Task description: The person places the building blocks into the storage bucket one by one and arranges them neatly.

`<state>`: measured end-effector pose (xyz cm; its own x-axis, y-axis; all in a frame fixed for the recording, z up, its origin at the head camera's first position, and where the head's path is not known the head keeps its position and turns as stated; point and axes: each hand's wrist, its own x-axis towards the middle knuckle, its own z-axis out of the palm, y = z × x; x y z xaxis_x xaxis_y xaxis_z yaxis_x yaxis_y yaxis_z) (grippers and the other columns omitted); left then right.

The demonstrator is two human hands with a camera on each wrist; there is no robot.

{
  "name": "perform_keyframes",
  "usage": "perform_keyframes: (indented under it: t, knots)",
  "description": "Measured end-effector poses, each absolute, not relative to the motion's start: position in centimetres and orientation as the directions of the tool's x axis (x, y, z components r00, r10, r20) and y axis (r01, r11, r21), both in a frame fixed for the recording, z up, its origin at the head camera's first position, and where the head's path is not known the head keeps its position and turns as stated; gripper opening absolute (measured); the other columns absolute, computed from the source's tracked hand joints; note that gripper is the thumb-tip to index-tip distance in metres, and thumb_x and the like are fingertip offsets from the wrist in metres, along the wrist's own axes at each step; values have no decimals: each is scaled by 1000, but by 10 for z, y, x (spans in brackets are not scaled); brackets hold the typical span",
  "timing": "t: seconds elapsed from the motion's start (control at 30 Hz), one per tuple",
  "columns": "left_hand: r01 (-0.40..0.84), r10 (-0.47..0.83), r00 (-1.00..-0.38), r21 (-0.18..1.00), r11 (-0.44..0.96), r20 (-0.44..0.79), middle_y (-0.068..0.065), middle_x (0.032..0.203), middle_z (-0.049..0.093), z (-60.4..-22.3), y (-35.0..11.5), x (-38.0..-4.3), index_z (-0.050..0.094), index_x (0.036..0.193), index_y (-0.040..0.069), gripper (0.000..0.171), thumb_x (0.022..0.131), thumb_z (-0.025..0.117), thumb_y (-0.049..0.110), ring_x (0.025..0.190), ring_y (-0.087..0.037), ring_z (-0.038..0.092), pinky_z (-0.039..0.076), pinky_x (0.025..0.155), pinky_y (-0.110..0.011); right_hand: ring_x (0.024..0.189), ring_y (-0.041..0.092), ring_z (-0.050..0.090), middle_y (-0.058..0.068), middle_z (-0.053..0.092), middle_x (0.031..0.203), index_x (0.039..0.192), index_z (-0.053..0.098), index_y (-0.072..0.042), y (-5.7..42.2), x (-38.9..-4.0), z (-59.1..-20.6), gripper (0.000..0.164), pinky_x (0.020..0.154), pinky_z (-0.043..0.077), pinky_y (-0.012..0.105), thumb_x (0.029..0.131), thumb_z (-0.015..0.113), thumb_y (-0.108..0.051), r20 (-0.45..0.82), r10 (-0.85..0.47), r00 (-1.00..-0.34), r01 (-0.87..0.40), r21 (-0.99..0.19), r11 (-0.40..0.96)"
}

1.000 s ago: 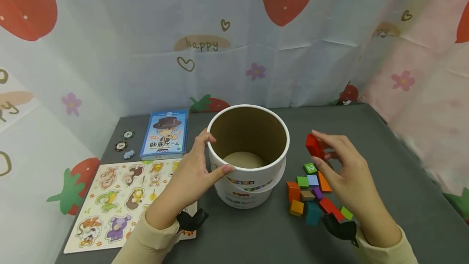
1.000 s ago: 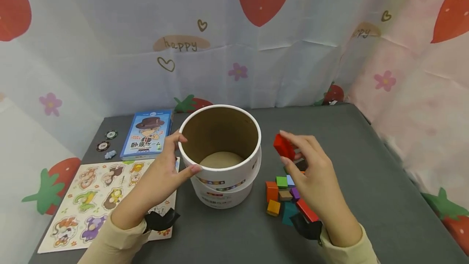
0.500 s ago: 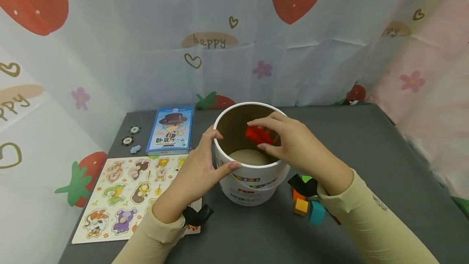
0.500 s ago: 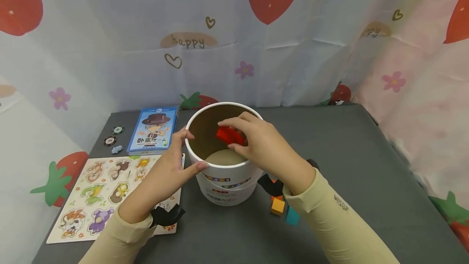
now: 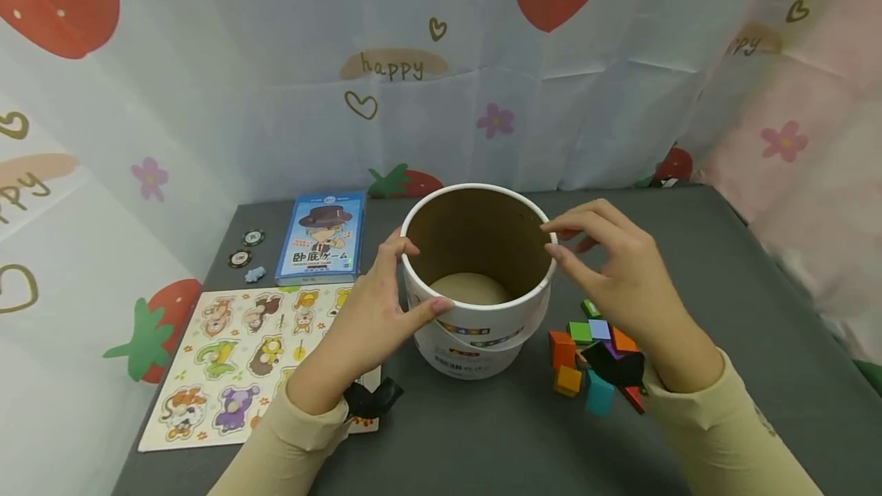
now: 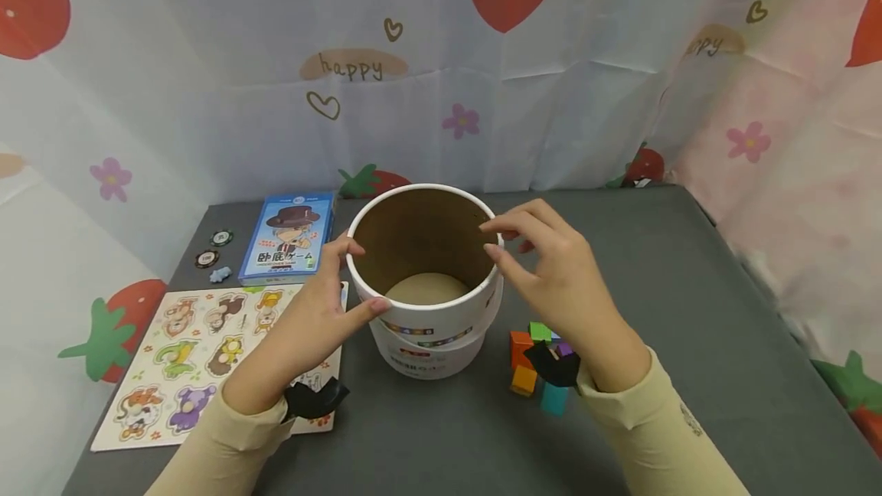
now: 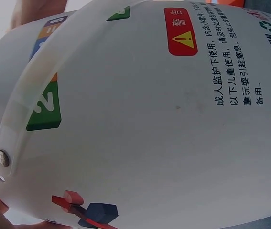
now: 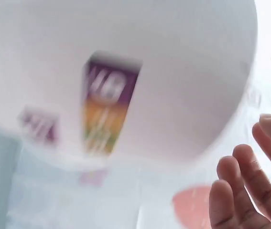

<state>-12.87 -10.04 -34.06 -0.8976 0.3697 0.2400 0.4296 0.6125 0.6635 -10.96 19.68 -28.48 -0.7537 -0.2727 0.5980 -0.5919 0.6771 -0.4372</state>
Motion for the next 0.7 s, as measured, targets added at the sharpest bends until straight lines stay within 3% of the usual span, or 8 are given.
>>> perform_keyframes:
  t: [0.13, 0.23, 0.33, 0.5, 0.7]
  knots:
    - [426, 368, -899, 663, 616, 236, -4, 158, 12, -339, -101, -129, 26, 133, 26, 73, 82, 62, 63, 102, -29, 59, 47, 80, -47, 87, 8, 56, -9, 56, 105, 109, 67, -23, 240, -102, -308, 25, 70, 47, 21, 87, 72, -12, 495, -192, -847, -444, -461, 769]
    - [413, 363, -904, 672, 614, 225, -4, 158, 12, -339, -101, -128, 26, 133, 26, 72, 82, 62, 63, 106, -31, 58, 46, 81, -49, 90, 19, 58, -3, 55, 109, 112, 66, -23, 275, -99, -335, 21, 71, 50, 35, 91, 67, -21, 328, -153, -932, -299, -457, 838]
    - [409, 363, -906, 678, 611, 219, -4, 158, 12, -339, -100, -128, 26, 133, 27, 72, 82, 61, 63, 105, -31, 58, 46, 81, -49, 95, 34, 56, 11, 53, 113, 118, 63, -14, 305, -94, -361, 28, 71, 48, 50, 92, 66, -22, 145, -116, -983, -168, -426, 889]
    - [414, 365, -904, 673, 613, 224, -4, 157, 14, -338, -100, -128, 25, 134, 26, 73, 82, 62, 63, 110, -32, 55, 45, 83, -50, 104, 43, 51, 24, 48, 118, 128, 56, -6, 334, -88, -391, 47, 72, 45, 55, 88, 70, -26, -83, -69, -994, -33, -376, 926]
    - [411, 369, -904, 676, 612, 216, -4, 157, 15, -337, -99, -128, 25, 134, 27, 73, 82, 62, 63, 110, -31, 56, 46, 83, -50, 87, 31, 55, 15, 53, 101, 116, 59, -5, 347, -69, -406, 54, 68, 46, 48, 78, 77, -40, -245, -81, -966, 25, -400, 916]
